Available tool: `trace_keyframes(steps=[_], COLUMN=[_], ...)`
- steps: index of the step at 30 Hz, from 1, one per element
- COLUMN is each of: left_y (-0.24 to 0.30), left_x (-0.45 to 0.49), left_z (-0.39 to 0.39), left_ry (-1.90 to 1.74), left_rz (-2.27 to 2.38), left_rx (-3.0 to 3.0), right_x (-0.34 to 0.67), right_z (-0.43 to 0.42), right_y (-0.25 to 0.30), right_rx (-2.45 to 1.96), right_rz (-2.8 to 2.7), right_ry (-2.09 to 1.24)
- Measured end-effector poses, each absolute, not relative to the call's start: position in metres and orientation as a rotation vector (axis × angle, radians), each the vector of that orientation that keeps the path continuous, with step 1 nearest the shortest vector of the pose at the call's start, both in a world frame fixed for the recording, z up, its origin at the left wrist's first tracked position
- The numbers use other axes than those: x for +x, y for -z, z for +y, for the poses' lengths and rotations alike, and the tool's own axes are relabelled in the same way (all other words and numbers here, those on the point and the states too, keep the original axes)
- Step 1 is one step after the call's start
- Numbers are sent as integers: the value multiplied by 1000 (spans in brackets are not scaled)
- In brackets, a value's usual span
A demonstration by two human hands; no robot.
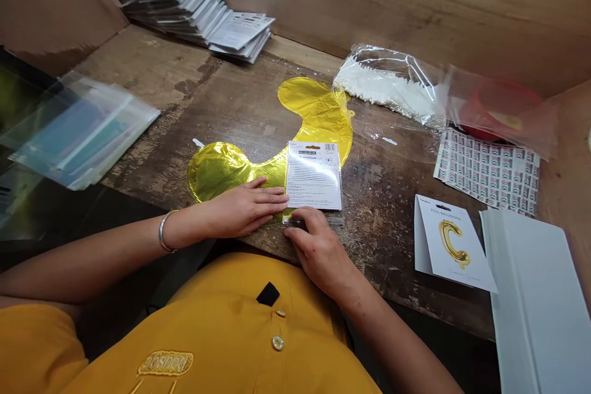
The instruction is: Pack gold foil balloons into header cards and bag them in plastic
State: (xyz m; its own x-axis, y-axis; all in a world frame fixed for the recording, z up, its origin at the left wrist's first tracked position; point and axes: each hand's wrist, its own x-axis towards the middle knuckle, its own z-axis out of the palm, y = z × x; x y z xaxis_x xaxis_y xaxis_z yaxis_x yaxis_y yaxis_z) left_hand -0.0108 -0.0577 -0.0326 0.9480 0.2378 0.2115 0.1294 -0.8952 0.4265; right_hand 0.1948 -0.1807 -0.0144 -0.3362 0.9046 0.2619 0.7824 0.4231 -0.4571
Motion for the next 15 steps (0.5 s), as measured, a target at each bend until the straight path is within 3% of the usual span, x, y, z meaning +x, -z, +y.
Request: trace_keyframes(steps=[15], left_y=[33], left_x=[-11], left_z=[-60], left_ry=[-385], left_rz=[308], left_rx=[2686], right_x=[200], right_z=[-165], right_y=[1], right_rx=[-1513], right_rz=[-2174], right_ry=[-264])
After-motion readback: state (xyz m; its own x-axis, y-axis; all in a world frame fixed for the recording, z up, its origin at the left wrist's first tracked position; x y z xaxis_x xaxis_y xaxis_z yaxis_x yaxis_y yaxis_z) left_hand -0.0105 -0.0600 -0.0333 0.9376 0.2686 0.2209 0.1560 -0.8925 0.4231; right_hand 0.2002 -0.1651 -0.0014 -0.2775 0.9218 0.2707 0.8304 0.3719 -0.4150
